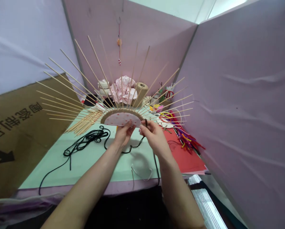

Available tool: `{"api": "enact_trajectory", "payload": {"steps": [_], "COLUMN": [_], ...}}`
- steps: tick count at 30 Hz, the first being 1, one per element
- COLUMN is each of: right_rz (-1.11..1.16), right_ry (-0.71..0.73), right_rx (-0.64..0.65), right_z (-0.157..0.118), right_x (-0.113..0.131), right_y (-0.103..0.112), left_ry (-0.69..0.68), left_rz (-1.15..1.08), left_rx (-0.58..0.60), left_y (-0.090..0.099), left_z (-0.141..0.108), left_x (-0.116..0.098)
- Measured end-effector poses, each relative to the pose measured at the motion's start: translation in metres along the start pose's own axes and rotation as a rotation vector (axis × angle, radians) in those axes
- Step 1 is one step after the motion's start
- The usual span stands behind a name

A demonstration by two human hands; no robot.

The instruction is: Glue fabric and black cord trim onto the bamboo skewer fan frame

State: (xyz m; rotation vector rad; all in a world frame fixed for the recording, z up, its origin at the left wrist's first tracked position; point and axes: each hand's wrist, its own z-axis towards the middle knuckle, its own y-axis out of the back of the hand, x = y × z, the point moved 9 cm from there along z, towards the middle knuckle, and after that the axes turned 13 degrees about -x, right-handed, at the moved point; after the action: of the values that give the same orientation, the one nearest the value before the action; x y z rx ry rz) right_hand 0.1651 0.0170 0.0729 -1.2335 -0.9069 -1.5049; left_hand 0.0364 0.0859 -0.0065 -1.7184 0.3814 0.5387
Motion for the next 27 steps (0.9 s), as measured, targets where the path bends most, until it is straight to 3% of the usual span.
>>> {"api": "enact_trajectory", "payload": {"steps": [4, 9, 12, 16, 19, 22, 25, 27], "right_rz": [-0.154, -0.353, -0.476, -0.434, -0.348, -0.282, -0.449, -0.633], "right_ry": [0.109, 0.366, 0.407, 0.288, 0.4, 0.617, 0.786, 0.918], "right_rx": [0.138, 0.226, 0.354, 0.498, 0.423, 0.174, -0.09, -0.161], "right_z": [0.009, 0.031, 0.054, 0.083, 0.085, 0.061, 0.022, -0.005], "right_x": [0.044, 0.093, 0.096, 0.084, 0.099, 0.119, 0.112, 0.094], "right_y": [-0.021, -0.058, -0.083, -0.099, -0.082, -0.037, 0.01, 0.023], "left_ry": [0.003, 0.099, 0.218, 0.336, 0.361, 0.384, 0.377, 0.357], "left_rz": [-0.012, -0.06, -0.094, -0.139, -0.17, -0.18, -0.188, -0.196], "left_rx": [-0.014, -0.162, -0.207, -0.278, -0.333, -0.366, -0.383, -0.375], "left_y": [0.001, 0.01, 0.008, 0.006, 0.005, 0.003, 0.001, -0.001], "left_z": [0.0, -0.006, -0.014, -0.026, -0.032, -0.037, -0.041, -0.044], "left_x": [0.01, 0.028, 0.037, 0.044, 0.045, 0.044, 0.041, 0.038]}}
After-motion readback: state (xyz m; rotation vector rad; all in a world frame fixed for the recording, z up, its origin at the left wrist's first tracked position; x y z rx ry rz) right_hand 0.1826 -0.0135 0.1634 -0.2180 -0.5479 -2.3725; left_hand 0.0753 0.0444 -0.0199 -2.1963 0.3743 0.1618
